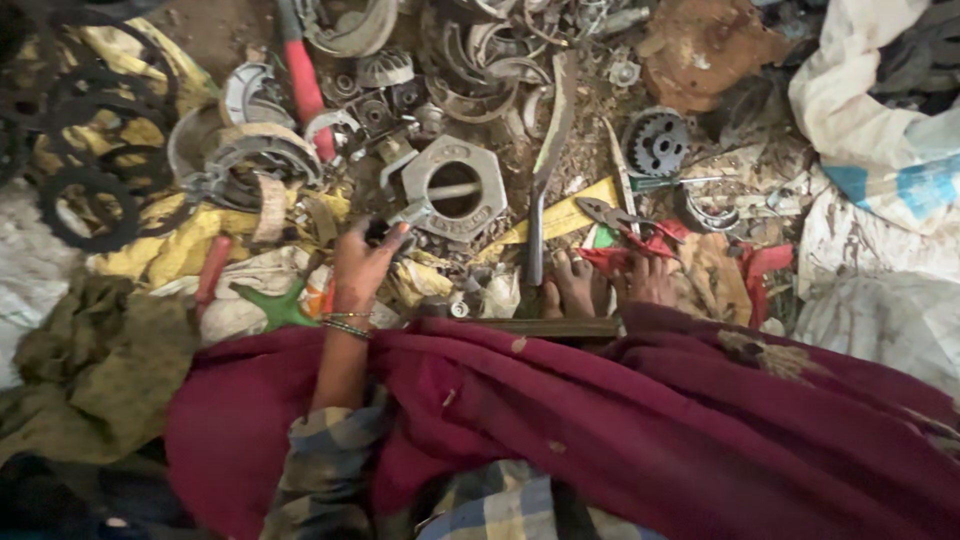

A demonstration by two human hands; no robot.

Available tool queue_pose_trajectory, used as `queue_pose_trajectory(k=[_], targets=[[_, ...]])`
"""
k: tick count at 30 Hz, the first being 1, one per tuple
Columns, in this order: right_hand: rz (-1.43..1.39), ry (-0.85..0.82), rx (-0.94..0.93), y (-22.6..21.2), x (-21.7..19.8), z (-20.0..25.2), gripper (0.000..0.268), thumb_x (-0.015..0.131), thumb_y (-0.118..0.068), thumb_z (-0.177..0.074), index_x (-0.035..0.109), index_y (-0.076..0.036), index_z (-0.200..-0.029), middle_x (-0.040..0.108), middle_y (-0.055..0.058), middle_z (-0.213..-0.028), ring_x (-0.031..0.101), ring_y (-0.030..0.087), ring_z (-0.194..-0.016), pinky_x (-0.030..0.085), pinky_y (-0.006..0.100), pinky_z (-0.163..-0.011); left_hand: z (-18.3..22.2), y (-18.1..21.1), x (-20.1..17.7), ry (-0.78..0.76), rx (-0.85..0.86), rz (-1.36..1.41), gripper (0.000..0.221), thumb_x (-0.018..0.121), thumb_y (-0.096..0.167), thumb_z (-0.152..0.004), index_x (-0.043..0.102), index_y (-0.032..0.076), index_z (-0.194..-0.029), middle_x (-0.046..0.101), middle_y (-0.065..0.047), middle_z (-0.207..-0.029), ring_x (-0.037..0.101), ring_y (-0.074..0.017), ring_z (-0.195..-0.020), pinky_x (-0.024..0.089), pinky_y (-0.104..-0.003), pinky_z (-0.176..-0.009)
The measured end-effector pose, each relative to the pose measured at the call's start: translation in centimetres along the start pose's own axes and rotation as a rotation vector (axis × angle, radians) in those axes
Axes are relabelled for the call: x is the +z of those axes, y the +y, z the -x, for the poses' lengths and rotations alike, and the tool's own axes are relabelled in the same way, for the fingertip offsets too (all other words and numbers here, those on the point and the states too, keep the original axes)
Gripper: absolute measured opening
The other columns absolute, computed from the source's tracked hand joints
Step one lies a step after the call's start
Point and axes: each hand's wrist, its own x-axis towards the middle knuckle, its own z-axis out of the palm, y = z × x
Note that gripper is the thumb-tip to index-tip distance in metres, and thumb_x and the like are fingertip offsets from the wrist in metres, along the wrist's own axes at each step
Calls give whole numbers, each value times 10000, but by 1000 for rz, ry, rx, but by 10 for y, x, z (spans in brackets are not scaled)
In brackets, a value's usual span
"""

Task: The person sits on the floor surrounded by scrap metal and uses a hammer and pliers to repair a small metal component. They repeatedly strike the part with the hammer and adjust it with pliers.

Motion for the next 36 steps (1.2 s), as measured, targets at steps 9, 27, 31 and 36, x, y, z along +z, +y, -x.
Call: queue_pose_trajectory(k=[9, 27, 31, 36], targets=[[-30, 77, 92, 14, -12, 11, 507, 653, -282, -970, 503, -55, -1398, 488, 243, -1414, 446, 459, -1313, 355, 602, -1087, 1, -3, -2, -22, 27, 41, 403, 796, 280, -909, 719, -12, -1176, 772, -99, -1001, 668, -163, -839, 536, -334, -793], [-401, 33, -183, 14, -36, -47, 397, 762, -194, -951, 629, -65, -1302, 679, 171, -1219, 670, 348, -1092, 541, 453, -925, -1, 6, -6, -47, 3, 29, 408, 784, 320, -931, 720, -23, -1142, 763, -97, -987, 665, -162, -837, 529, -336, -795], [-536, -342, -633, -77, -41, -49, 369, 702, -154, -862, 668, -82, -1223, 737, 168, -1093, 723, 361, -944, 580, 448, -809, -2, 4, -4, -22, -36, -49, 465, 800, 391, -895, 720, -17, -1103, 757, -127, -935, 656, -193, -793, 530, -360, -757], [-431, -789, -924, -149, -22, -30, 441, 682, -214, -861, 619, -72, -1274, 723, 205, -1107, 709, 388, -967, 567, 471, -826, 1, 0, 2, 67, 44, -82, 497, 817, 438, -848, 737, 5, -1079, 771, -146, -910, 693, -225, -768, 543, -376, -737]])
